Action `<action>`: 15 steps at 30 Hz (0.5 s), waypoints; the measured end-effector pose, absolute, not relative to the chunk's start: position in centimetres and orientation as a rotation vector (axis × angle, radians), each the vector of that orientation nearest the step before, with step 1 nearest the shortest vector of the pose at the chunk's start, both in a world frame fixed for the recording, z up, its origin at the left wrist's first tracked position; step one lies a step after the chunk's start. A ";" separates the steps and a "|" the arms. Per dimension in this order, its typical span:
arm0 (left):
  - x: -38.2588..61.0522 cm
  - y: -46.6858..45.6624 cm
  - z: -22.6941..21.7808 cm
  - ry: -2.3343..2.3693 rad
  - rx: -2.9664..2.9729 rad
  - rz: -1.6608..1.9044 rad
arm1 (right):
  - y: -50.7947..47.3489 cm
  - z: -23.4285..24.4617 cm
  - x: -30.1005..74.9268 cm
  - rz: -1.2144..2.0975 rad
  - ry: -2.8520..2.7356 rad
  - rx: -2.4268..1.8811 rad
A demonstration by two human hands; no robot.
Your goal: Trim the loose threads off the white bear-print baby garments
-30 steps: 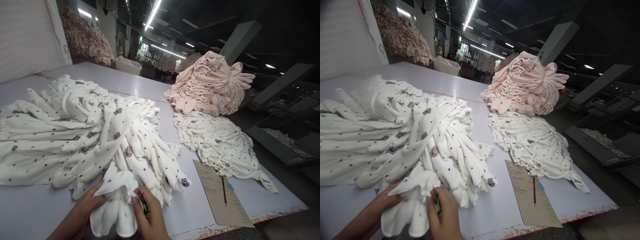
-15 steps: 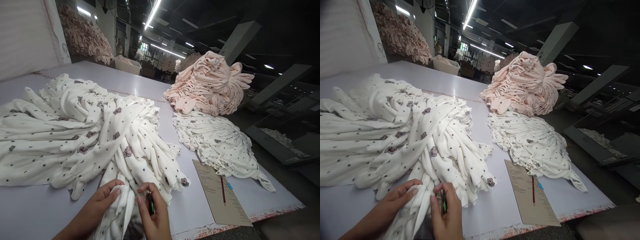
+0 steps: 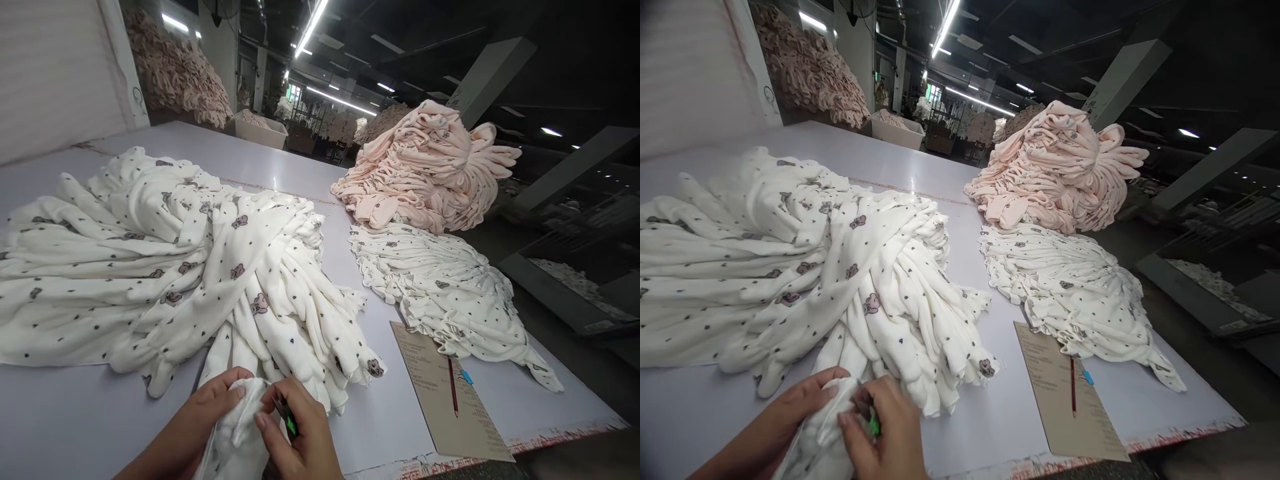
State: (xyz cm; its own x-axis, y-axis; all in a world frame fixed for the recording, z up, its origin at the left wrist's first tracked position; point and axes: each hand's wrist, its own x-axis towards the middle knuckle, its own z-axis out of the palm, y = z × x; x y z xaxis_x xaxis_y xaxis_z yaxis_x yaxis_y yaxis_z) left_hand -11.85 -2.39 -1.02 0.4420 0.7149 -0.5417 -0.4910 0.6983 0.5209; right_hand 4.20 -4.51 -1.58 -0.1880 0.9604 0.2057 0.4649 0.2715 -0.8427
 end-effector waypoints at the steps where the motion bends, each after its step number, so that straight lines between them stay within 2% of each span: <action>1: -11.7 -2.6 -1.1 0.831 0.305 0.776 | -4.5 -1.5 3.9 0.828 -1.773 -1.326; 4: -11.4 -2.9 -1.3 0.840 0.297 0.796 | -4.3 -1.3 3.3 0.895 -1.746 -1.425; 10: -11.8 -2.8 -2.0 0.790 0.405 0.729 | -3.6 -1.0 3.7 1.328 -1.430 -1.388; 15: -11.8 -2.7 -2.1 0.748 0.369 0.732 | -3.9 -1.8 3.9 1.308 -1.319 -1.334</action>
